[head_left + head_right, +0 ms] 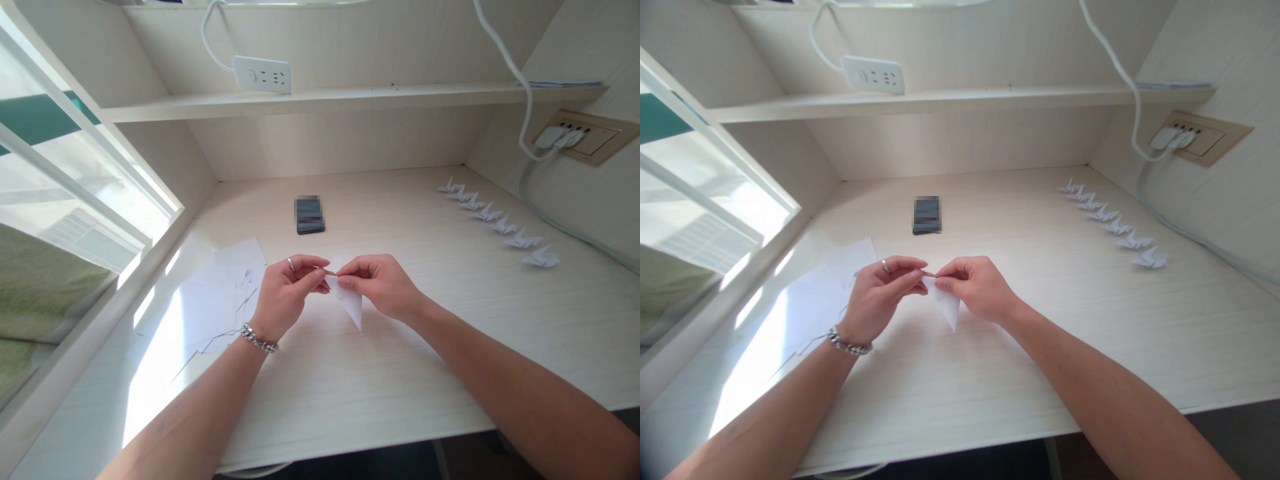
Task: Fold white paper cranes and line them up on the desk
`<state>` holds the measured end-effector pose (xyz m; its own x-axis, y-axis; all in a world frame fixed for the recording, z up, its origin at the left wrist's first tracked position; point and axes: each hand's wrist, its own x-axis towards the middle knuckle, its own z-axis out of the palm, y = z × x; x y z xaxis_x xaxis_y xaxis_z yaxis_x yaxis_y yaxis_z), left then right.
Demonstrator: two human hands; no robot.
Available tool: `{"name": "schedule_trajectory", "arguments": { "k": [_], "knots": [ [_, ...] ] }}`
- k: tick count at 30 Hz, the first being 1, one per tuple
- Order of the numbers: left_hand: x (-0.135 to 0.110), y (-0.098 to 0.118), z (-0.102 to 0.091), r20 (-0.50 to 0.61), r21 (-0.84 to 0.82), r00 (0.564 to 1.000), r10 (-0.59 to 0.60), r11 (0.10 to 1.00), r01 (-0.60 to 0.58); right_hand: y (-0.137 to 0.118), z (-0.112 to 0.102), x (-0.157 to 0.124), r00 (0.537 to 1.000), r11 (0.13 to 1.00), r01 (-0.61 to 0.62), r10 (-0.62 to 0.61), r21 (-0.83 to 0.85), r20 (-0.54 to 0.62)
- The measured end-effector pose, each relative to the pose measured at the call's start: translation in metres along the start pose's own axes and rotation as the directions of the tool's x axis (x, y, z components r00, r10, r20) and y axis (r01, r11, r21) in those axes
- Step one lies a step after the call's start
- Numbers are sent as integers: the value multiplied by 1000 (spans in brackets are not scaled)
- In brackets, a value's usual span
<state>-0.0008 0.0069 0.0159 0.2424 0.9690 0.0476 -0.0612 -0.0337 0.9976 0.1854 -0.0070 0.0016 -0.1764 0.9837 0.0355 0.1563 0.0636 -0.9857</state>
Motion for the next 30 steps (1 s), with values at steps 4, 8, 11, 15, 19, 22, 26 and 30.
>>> {"name": "schedule_trajectory", "arguments": {
  "k": [4,8,11,15,19,22,26,30],
  "knots": [
    [2,-1,-2,-8,-79,999,-43,996,42,-1,0,1,1000,1000,-14,14,9,-5],
    [1,-3,-1,12,48,1000,-4,999,3,0,0,1,1000,999,-30,30,18,-7],
    [1,-6,-1,29,103,999,30,994,-32,1,0,1,999,999,-36,36,15,1],
    [1,-9,-1,21,121,997,70,990,-72,1,0,1,999,999,-40,40,14,6],
    [1,-10,-1,16,143,996,90,985,-92,1,0,2,999,999,-49,48,13,11],
    [2,-11,-1,35,153,997,63,986,-68,1,-1,1,999,999,-52,52,5,13],
    [2,-11,-2,50,165,998,38,985,-45,1,0,0,998,998,-53,52,16,28],
    [2,-11,-1,49,137,997,57,989,-64,0,1,0,998,997,-68,68,30,4]
  ]
}}
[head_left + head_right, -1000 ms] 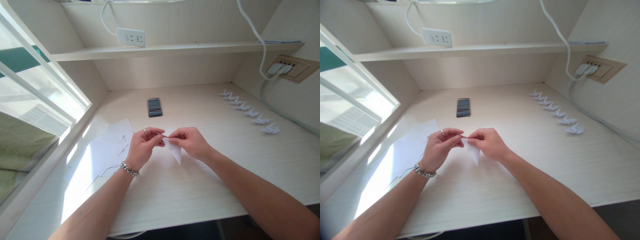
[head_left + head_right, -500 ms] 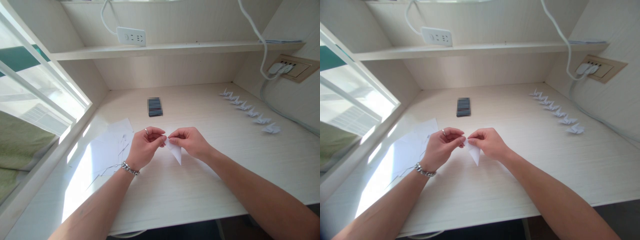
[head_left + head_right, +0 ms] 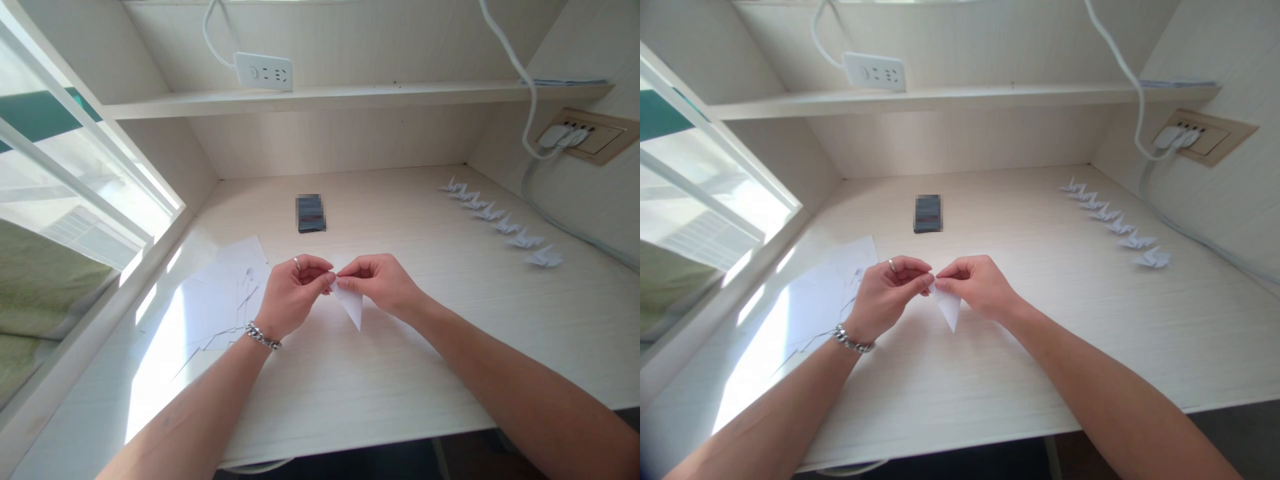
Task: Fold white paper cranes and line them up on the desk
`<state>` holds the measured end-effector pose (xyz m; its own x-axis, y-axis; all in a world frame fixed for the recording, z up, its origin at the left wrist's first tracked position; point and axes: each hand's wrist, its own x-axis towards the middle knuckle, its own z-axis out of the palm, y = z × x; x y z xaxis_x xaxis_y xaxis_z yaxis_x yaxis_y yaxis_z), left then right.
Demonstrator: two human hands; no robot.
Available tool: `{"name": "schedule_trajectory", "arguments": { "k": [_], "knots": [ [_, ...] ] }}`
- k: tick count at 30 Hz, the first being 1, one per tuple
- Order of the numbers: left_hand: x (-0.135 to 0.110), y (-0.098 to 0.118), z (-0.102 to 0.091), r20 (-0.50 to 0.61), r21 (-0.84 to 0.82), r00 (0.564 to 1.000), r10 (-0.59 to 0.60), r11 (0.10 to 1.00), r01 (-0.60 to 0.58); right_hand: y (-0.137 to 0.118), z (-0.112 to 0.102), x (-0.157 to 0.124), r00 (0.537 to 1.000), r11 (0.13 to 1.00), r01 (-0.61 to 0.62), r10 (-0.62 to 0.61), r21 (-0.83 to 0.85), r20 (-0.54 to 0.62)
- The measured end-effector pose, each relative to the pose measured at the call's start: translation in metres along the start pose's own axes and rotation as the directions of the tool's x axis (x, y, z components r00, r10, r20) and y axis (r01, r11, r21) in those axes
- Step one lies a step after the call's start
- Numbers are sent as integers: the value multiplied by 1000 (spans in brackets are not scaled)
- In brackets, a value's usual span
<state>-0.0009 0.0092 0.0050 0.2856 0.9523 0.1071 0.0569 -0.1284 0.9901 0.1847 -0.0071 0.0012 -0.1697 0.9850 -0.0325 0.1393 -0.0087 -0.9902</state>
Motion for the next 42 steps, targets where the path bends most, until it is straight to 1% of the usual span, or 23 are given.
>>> {"name": "schedule_trajectory", "arguments": {
  "k": [3,5,8,10,12,15,21,26,30,34,37,39,42],
  "knots": [
    [0,2,0,1,-1,1000,26,1000,-26,-2,1,0,1000,999,-13,13,39,-6],
    [0,4,0,-11,-12,1000,14,1000,-14,-3,1,-1,1000,998,-15,15,67,-1],
    [1,6,-1,-28,-118,999,-43,992,39,-4,1,-1,1000,997,-1,2,73,-13],
    [1,6,-2,-14,-172,998,-53,984,50,-3,1,0,999,998,11,-10,60,-31],
    [1,6,-3,16,-155,999,-33,987,35,-2,0,0,999,999,21,-19,47,-37],
    [0,5,-4,44,-80,999,-11,997,14,-1,0,0,999,999,25,-24,40,-31],
    [0,4,-4,19,-42,1000,-14,999,15,1,1,0,999,999,41,-40,33,-21],
    [0,5,-3,18,-23,1000,25,999,-25,1,2,1,999,999,46,-45,25,-19],
    [0,4,0,-8,-17,999,46,999,-46,1,3,1,999,998,46,-45,38,-12],
    [1,0,2,-23,5,999,29,1000,-29,3,5,1,1000,998,27,-26,52,-18],
    [2,-4,1,39,55,999,9,998,-11,5,6,2,1000,997,17,-18,72,9],
    [3,-5,1,59,62,998,-3,998,-1,6,6,3,999,994,12,-16,109,36],
    [3,-5,0,25,26,1000,-12,1000,11,6,5,3,999,990,-13,8,141,42]
  ]
}}
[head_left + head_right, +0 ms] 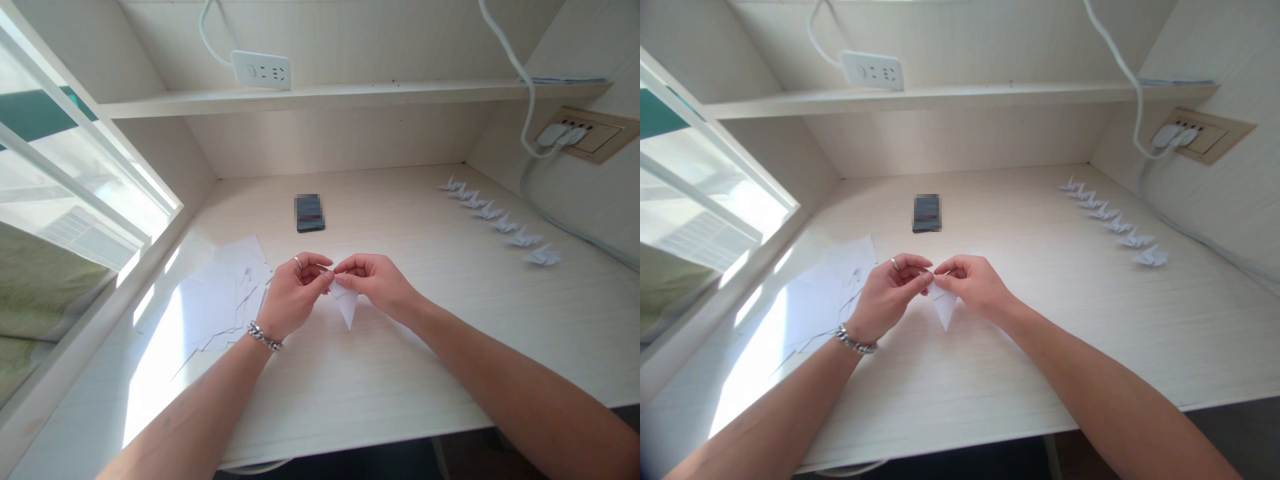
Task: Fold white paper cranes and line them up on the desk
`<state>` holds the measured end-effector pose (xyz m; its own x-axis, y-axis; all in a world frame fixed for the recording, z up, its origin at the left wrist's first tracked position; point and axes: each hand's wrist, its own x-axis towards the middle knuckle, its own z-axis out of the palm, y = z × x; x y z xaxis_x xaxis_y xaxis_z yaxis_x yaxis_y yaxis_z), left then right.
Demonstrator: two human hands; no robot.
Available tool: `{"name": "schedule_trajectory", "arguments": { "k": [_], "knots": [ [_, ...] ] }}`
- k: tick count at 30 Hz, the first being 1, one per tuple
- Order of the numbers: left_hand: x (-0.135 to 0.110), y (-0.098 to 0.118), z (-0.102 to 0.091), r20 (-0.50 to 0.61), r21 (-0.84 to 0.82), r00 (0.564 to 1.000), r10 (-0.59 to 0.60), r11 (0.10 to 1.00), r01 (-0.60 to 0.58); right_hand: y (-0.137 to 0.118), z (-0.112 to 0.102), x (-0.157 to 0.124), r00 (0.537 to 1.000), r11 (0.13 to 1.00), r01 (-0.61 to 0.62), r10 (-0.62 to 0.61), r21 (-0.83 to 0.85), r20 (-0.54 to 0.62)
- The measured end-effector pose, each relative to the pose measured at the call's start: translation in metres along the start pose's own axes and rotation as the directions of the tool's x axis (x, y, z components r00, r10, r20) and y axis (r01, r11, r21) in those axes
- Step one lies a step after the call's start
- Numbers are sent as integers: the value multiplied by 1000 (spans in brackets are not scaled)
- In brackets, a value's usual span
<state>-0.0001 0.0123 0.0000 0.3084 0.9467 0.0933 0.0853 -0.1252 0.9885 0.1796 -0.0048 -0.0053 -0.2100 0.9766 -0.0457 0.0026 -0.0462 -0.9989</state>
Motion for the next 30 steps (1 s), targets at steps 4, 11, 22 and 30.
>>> {"name": "schedule_trajectory", "arguments": {
  "k": [4,11,22,30],
  "knots": [
    [0,0,1,-23,-4,1000,-8,1000,8,0,-1,0,999,997,-50,50,-56,-10],
    [0,3,1,-11,-33,1000,-19,999,19,-3,-3,0,998,998,-59,60,-25,22],
    [2,6,-2,-136,-148,990,48,987,-69,-7,-5,1,997,998,-55,56,19,-46],
    [2,7,-2,-161,-146,979,122,979,-146,-6,-3,0,995,1000,29,-28,10,-94]
  ]
}}
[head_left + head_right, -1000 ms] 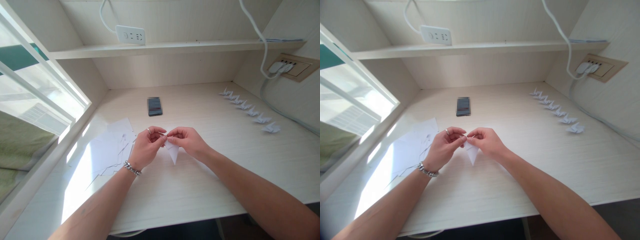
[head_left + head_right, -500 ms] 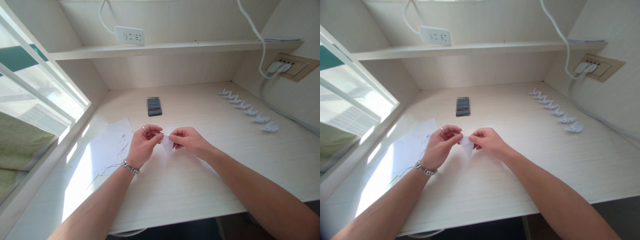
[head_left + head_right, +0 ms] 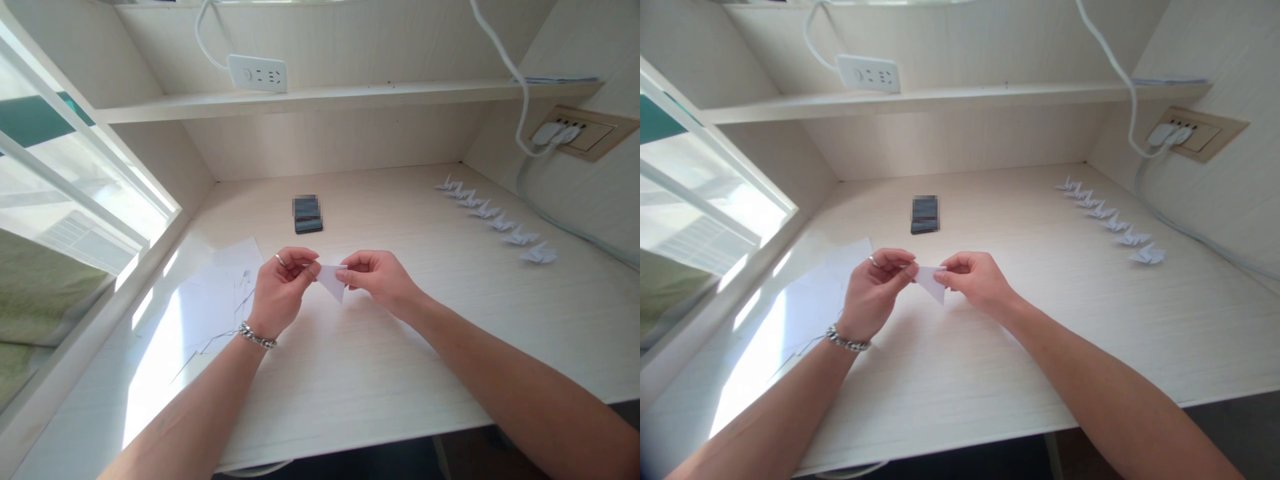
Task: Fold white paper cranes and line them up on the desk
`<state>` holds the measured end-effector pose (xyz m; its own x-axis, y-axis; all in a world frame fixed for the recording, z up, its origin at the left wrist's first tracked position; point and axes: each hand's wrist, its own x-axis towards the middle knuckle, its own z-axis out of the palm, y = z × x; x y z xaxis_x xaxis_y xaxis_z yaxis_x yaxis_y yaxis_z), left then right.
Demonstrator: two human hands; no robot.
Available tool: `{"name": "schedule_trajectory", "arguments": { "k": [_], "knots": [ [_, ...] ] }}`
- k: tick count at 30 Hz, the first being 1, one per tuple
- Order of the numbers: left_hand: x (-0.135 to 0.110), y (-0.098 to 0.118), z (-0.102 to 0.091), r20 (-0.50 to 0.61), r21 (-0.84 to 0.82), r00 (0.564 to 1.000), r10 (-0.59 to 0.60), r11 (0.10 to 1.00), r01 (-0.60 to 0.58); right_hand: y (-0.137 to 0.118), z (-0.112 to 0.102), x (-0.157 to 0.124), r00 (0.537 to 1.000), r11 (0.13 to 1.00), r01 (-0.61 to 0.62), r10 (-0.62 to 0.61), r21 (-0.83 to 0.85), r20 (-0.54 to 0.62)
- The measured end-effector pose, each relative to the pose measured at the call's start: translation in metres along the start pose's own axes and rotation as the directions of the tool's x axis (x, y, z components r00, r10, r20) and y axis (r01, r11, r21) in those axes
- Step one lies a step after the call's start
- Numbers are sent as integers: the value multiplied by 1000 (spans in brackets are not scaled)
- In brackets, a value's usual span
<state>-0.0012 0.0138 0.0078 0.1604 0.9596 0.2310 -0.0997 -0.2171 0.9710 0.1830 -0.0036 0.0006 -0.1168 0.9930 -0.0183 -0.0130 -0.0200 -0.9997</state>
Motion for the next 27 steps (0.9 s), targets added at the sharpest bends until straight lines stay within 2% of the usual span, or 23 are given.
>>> {"name": "schedule_trajectory", "arguments": {
  "k": [7,14,16,19,23,27],
  "knots": [
    [-1,0,3,-21,14,1000,14,1000,-14,-4,1,-1,1000,1000,-17,18,22,-15],
    [0,-2,0,-8,-9,998,-59,998,59,-3,0,-1,999,999,21,-22,-30,-31],
    [0,0,-2,23,53,995,-98,994,97,-3,-1,-1,1000,998,14,-14,-59,-5],
    [1,5,-4,129,219,975,-183,964,152,-3,-2,-1,999,994,12,-9,-104,31],
    [0,7,-4,220,433,949,-226,894,112,-2,-2,-2,997,988,2,10,-157,80],
    [-1,3,-3,259,430,943,-210,899,82,0,-1,-2,988,988,-45,66,-146,142]
  ]
}}
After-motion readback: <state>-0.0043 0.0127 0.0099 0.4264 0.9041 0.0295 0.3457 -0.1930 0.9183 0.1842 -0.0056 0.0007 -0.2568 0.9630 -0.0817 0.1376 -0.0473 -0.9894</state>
